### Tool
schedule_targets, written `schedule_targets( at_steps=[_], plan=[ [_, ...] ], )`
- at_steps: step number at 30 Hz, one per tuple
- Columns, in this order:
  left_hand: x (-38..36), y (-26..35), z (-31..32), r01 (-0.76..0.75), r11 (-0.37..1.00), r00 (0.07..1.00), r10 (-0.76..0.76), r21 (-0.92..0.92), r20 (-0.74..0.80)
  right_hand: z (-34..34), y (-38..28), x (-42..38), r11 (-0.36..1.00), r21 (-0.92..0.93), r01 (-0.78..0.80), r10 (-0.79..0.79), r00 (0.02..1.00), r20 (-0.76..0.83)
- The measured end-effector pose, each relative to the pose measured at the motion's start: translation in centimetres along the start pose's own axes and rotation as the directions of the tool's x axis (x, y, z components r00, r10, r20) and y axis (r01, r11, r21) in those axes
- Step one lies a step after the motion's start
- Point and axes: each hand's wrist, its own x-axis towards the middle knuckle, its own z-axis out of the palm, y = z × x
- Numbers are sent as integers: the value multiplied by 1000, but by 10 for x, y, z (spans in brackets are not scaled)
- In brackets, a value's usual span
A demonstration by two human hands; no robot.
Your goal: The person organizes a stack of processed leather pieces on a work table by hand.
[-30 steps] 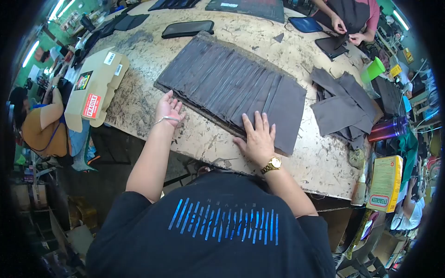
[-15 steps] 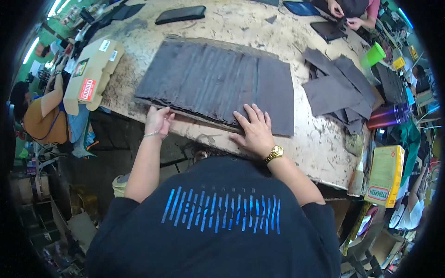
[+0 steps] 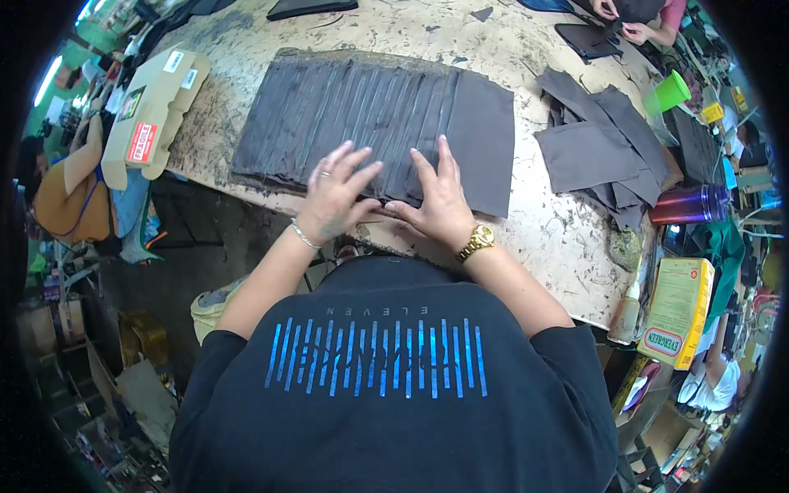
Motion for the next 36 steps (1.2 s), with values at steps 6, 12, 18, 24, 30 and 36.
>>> schedule_targets(
  at_steps=[6,12,18,24,30,36],
  plan=[
    [13,-8,20,-179,968,961,210,-176,179,-22,11,-4,974,209,84,-60,991,-119],
    [24,-18,29,-312,944,944,321,-107,82,-9,-12,-3,960,-257,113,-121,993,-15],
    [37,-23,18,-226,943,930,284,-245,233,3,13,16,896,-371,243,-280,959,-48],
    [10,-41,-13,-83,991,978,102,-110,182,-10,12,32,918,-276,286,-298,955,-1],
    [-32,-93,-23,139,989,966,-148,56,210,-13,7,33,956,-210,205,-205,979,21],
    [-14,-67,-21,-12,999,964,-1,49,264,-26,6,45,988,-62,141,-141,990,3]
  ],
)
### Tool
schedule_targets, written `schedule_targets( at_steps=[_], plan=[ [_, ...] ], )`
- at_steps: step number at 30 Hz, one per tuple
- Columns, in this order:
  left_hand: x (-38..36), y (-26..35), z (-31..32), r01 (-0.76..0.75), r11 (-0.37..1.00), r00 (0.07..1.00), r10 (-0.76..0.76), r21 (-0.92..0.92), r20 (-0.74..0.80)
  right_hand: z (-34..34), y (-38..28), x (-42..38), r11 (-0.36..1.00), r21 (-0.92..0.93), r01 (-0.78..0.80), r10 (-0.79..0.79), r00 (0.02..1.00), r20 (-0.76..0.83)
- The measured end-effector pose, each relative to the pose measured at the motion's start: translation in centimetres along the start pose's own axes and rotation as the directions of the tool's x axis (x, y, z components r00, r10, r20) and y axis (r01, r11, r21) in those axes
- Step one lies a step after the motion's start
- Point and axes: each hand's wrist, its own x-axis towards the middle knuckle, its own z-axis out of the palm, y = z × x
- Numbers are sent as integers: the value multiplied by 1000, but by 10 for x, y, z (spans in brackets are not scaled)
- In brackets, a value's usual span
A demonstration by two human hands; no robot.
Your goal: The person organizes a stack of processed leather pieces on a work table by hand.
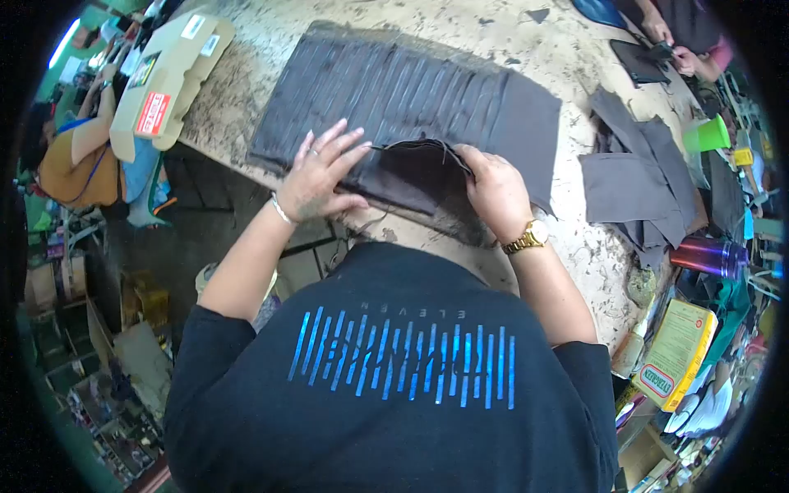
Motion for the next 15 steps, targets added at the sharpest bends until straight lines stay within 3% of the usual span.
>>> schedule_targets(
  at_steps=[1,3,9,11,13,14,15],
  plan=[
    [4,5,3,-18,1000,999,18,4,-26,-7,1,6,1000,-21,-4,3,1000,-24],
    [12,14,8,-42,999,994,42,4,-99,-24,4,20,992,35,-119,111,979,173],
    [19,25,-4,70,979,939,-130,-192,-317,-90,55,98,983,123,-135,118,984,133],
    [14,30,-5,91,974,932,-157,-209,-326,-117,65,133,915,90,-394,369,905,210],
    [6,37,-6,123,967,921,-195,-224,-338,-147,66,165,891,118,-439,402,881,250],
    [2,42,-9,146,961,923,-218,-236,-316,-148,89,185,903,177,-392,351,910,222],
    [-3,45,-10,171,954,925,-241,-246,-293,-152,114,208,874,271,-403,321,899,299]
  ],
)
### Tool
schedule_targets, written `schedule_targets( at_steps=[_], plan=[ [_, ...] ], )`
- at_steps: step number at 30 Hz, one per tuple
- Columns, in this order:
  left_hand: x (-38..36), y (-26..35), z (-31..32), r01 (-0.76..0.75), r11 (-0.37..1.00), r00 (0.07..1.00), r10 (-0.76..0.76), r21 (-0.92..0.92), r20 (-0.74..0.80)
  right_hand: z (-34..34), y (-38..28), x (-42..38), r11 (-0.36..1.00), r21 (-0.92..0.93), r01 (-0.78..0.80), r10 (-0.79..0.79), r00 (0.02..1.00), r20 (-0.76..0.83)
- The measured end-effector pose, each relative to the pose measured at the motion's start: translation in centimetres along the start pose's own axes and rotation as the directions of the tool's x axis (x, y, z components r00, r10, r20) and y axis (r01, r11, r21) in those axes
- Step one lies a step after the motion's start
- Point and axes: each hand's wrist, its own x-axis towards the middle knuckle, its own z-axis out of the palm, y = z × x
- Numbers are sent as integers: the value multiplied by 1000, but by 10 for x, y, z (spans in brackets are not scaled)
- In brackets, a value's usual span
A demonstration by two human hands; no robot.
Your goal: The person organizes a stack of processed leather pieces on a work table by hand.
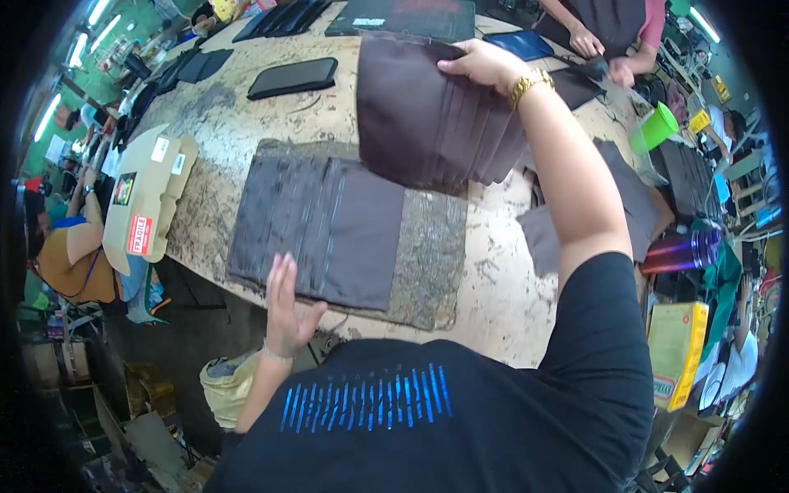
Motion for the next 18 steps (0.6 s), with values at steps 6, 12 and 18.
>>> schedule_targets(
  at_steps=[6,12,18],
  plan=[
    [-41,-3,-21,294,953,956,-294,71,-12,-35,49,117,992,-113,-58,67,995,71],
    [-85,9,-34,616,772,787,-613,156,-70,-2,135,185,671,-732,-118,13,989,-148],
    [-76,-10,-36,591,800,802,-568,109,-183,59,88,132,750,-659,58,-472,746,-471]
  ],
)
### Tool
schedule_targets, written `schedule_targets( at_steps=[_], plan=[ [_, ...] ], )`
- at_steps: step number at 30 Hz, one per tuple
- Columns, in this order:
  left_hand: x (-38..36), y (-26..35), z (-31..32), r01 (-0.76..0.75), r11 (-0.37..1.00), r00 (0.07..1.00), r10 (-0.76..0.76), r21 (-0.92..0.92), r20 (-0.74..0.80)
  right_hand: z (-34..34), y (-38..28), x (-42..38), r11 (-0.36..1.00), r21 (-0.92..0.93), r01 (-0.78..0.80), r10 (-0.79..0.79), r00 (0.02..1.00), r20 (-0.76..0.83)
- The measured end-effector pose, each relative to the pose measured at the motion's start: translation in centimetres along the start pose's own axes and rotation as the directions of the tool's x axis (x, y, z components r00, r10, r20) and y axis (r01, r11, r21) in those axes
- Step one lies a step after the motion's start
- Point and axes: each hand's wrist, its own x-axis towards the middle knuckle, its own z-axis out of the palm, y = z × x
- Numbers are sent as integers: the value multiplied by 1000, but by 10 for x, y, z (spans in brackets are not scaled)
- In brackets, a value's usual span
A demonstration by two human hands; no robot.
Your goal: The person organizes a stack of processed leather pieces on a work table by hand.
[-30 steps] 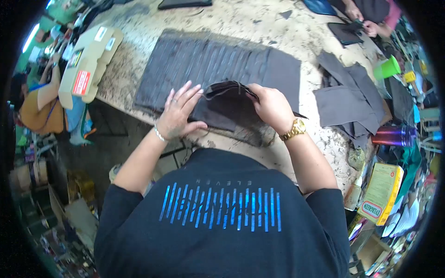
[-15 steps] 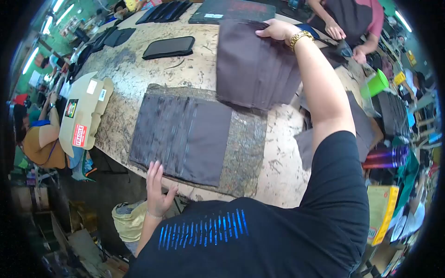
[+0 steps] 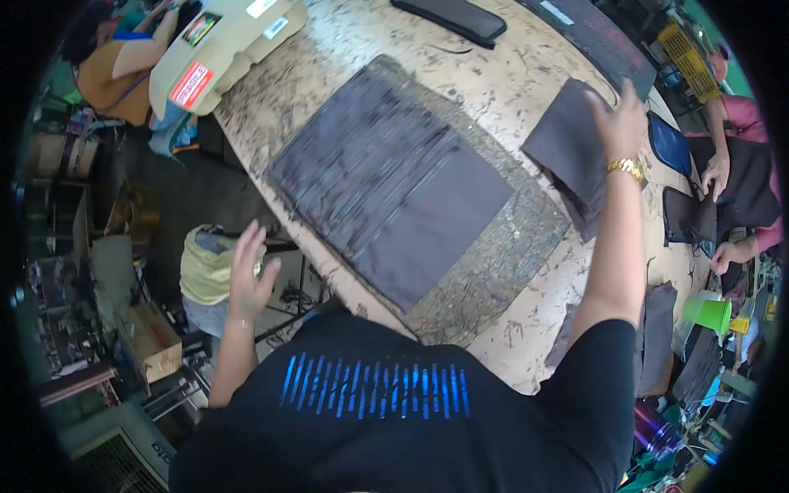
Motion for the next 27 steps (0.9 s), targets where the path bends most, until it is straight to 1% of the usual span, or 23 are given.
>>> schedule_targets(
  at_steps=[1,2,3,4,5,6,7,8,10,11,13,14,16,17,18,19,20,22,23,24,25,26,27],
  plan=[
    [11,-9,3,-30,999,998,28,-23,-54,-16,-42,-23,949,255,187,-184,982,-36],
    [25,-18,5,-66,996,992,60,-54,-109,-51,-105,-54,902,412,131,-220,959,176],
    [40,-31,12,-75,993,987,60,-94,-152,-76,-162,-91,890,423,171,-293,925,242],
    [56,-40,15,-67,992,987,50,-107,-153,-70,-198,-131,758,581,295,-466,869,166],
    [72,-45,18,-39,996,989,28,-76,-145,-88,-239,-158,756,583,296,-538,789,298],
    [90,-47,17,-20,992,997,10,-128,-75,-93,-268,-184,732,632,255,-574,731,369],
    [104,-61,26,-94,988,991,81,-125,-102,-92,-291,-203,737,618,272,-586,713,385],
    [116,-67,28,-121,982,990,108,-146,-92,-89,-309,-220,775,550,313,-557,749,359],
    [132,-71,27,-2,989,1000,6,-145,28,-77,-321,-241,832,464,304,-499,776,386],
    [139,-71,25,-22,987,999,28,-161,34,-73,-323,-244,846,443,297,-480,786,389],
    [148,-69,23,12,1000,982,-10,-8,191,-70,-319,-246,848,440,297,-479,786,392],
    [150,-69,21,-6,1000,980,11,-28,199,-69,-319,-246,861,417,291,-461,793,399],
    [150,-66,14,-230,956,957,255,-180,135,-66,-319,-244,849,438,295,-475,790,387],
    [147,-61,8,-408,902,901,423,-142,95,-63,-319,-246,860,425,284,-459,795,397],
    [144,-61,8,-416,896,895,433,-155,104,-60,-318,-248,854,389,344,-485,797,360],
    [141,-61,8,-525,831,822,551,-187,142,-58,-318,-250,846,353,399,-511,796,325],
    [139,-60,8,-622,750,732,659,-223,175,-56,-317,-250,857,345,382,-493,803,336],
    [133,-65,20,-663,720,692,694,-206,199,-54,-314,-247,848,408,339,-489,797,354],
    [134,-68,28,-667,713,693,701,-217,170,-55,-314,-245,839,425,340,-483,826,290],
    [137,-67,33,-671,706,695,705,-227,139,-56,-314,-242,845,421,331,-472,831,293],
    [140,-66,34,-721,684,677,729,-107,98,-59,-314,-239,841,472,263,-441,839,318],
    [142,-64,35,-726,679,672,734,-108,97,-62,-314,-235,830,522,199,-415,845,338],
    [147,-62,34,-708,684,681,727,-175,82,-64,-315,-231,799,566,204,-408,875,260]
  ],
)
